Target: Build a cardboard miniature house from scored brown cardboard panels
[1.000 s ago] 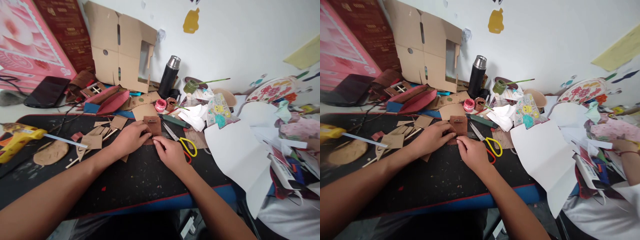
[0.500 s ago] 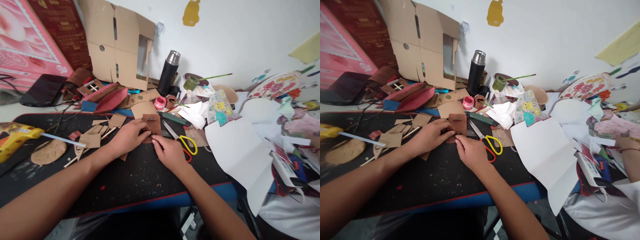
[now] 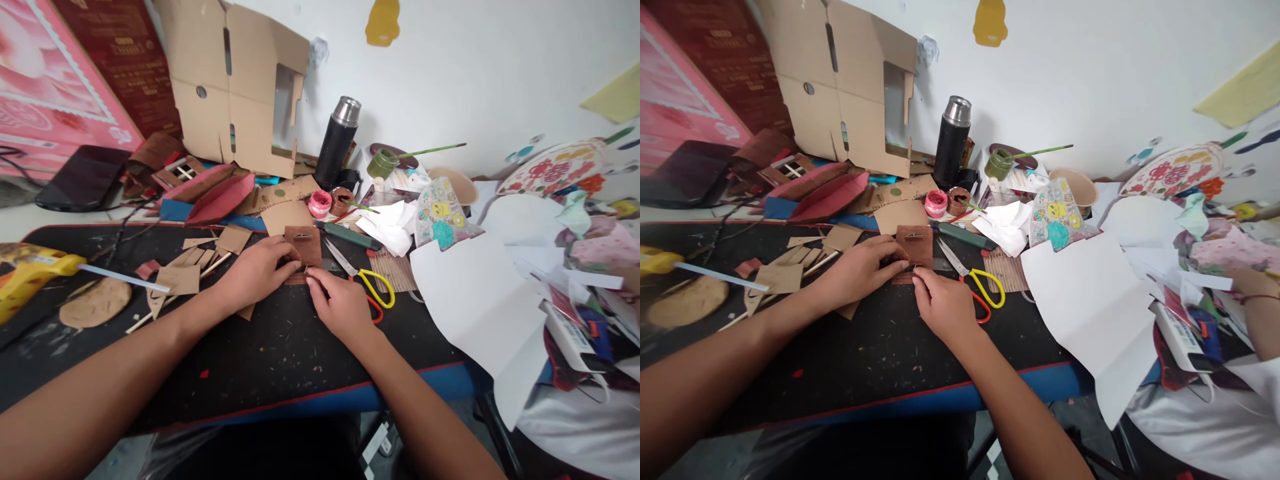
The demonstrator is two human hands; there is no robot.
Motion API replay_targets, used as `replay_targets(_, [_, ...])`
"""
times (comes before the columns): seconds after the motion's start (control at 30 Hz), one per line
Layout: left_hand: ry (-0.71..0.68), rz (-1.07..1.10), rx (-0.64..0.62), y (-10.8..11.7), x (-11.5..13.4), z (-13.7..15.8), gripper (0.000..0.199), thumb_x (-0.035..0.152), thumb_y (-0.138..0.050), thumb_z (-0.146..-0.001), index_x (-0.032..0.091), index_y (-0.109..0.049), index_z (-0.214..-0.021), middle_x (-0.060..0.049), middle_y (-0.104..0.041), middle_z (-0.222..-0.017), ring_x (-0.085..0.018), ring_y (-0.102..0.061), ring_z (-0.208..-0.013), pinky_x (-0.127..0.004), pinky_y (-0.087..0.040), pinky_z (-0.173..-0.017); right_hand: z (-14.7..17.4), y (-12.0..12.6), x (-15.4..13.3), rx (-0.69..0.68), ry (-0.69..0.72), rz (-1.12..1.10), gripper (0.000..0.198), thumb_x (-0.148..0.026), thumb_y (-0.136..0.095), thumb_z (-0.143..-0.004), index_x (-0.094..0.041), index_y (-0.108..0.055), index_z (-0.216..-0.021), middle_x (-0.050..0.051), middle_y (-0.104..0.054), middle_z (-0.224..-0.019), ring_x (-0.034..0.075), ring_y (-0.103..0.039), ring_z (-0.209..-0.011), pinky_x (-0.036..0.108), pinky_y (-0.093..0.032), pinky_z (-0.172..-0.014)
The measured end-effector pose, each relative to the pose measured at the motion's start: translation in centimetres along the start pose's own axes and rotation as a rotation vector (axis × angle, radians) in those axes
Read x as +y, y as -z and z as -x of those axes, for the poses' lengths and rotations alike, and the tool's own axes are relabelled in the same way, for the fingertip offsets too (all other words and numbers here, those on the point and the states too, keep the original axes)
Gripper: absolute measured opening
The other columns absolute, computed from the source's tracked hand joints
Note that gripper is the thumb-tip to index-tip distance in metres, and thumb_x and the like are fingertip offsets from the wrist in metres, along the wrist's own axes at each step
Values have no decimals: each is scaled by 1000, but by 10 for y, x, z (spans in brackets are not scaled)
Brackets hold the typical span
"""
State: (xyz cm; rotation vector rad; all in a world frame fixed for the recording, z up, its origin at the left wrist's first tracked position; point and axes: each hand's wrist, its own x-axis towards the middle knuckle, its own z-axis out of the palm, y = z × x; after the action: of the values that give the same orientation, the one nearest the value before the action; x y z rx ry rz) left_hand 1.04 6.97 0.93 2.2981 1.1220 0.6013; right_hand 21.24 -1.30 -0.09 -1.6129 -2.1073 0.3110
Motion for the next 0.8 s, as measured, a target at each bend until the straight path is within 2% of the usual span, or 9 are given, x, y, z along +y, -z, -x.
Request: replay_targets(0.8, [1, 27, 5, -1, -1, 0, 17, 32, -56, -100, 23, -69, -94, -7, -72, -101, -27, -67, -104, -42, -54, -96, 1, -3, 2, 6, 16, 68, 32, -32, -53, -109, -22, -75, -130, 6, -83, -121, 22, -82, -95, 29, -56, -82])
